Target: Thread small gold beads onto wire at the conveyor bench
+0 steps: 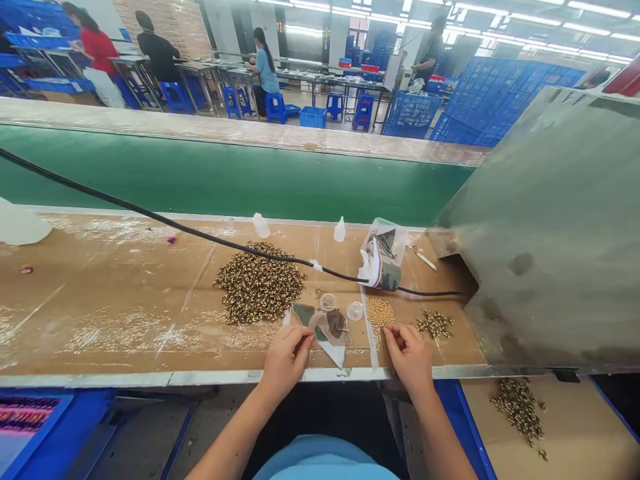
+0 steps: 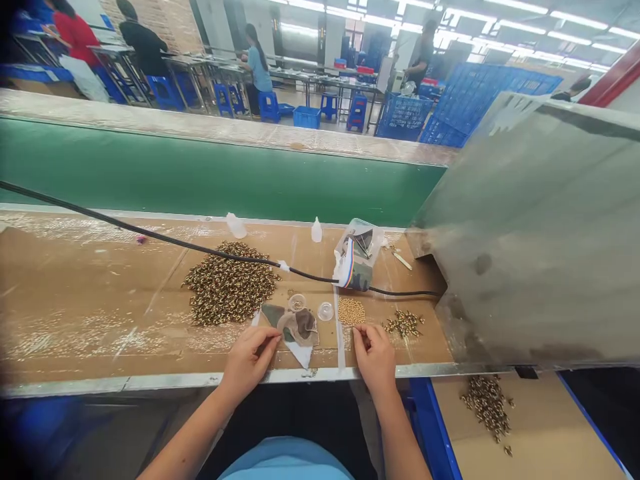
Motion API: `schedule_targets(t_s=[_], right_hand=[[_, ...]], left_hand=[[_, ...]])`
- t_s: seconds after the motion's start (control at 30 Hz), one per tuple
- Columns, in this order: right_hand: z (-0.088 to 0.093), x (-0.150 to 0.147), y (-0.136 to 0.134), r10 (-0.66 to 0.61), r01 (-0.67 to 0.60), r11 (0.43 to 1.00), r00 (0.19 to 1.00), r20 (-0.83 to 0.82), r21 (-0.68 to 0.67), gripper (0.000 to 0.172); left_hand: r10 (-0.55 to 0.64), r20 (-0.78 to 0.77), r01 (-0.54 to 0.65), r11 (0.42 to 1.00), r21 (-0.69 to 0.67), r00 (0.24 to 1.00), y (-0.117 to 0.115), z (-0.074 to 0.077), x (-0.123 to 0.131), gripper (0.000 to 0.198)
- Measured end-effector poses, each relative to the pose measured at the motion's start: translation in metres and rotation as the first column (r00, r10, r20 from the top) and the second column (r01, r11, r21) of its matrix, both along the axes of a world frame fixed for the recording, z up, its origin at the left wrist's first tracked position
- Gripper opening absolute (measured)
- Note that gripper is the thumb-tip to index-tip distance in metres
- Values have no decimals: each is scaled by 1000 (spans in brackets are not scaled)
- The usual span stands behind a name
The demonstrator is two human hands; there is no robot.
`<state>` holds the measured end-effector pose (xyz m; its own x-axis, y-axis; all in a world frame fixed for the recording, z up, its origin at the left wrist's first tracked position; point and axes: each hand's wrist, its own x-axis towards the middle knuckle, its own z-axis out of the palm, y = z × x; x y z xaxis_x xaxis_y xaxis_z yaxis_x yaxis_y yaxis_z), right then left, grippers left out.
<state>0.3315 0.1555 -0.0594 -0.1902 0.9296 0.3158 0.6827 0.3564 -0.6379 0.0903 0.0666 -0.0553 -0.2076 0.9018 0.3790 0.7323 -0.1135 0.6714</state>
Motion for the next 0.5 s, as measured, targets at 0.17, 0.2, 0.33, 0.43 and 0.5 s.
schedule_targets(t_s=[0.17, 0.2, 0.33, 0.43, 0.5], right_hand=[[5, -9, 4, 36, -36, 999, 999, 11, 30, 40], [6, -11, 3, 44, -44, 998, 999, 7, 36, 41], [2, -17, 0, 85, -83, 994, 996, -21, 68, 43], [-6, -17, -2, 66, -64, 995, 997, -29, 79, 47], [-10, -16, -1, 49, -46, 996, 998, -31, 79, 50]], left_hand=[[-2, 6, 2, 1000, 11, 1000, 0, -1, 1, 15], [3, 8, -3, 1000, 14, 1000, -1, -1, 2, 15], [28, 26, -28, 1000, 10, 999, -4, -2, 1, 14], [102, 62, -101, 995, -8, 993, -4, 1, -10, 16], [190, 70, -188, 982, -24, 979, -2, 5, -21, 17]])
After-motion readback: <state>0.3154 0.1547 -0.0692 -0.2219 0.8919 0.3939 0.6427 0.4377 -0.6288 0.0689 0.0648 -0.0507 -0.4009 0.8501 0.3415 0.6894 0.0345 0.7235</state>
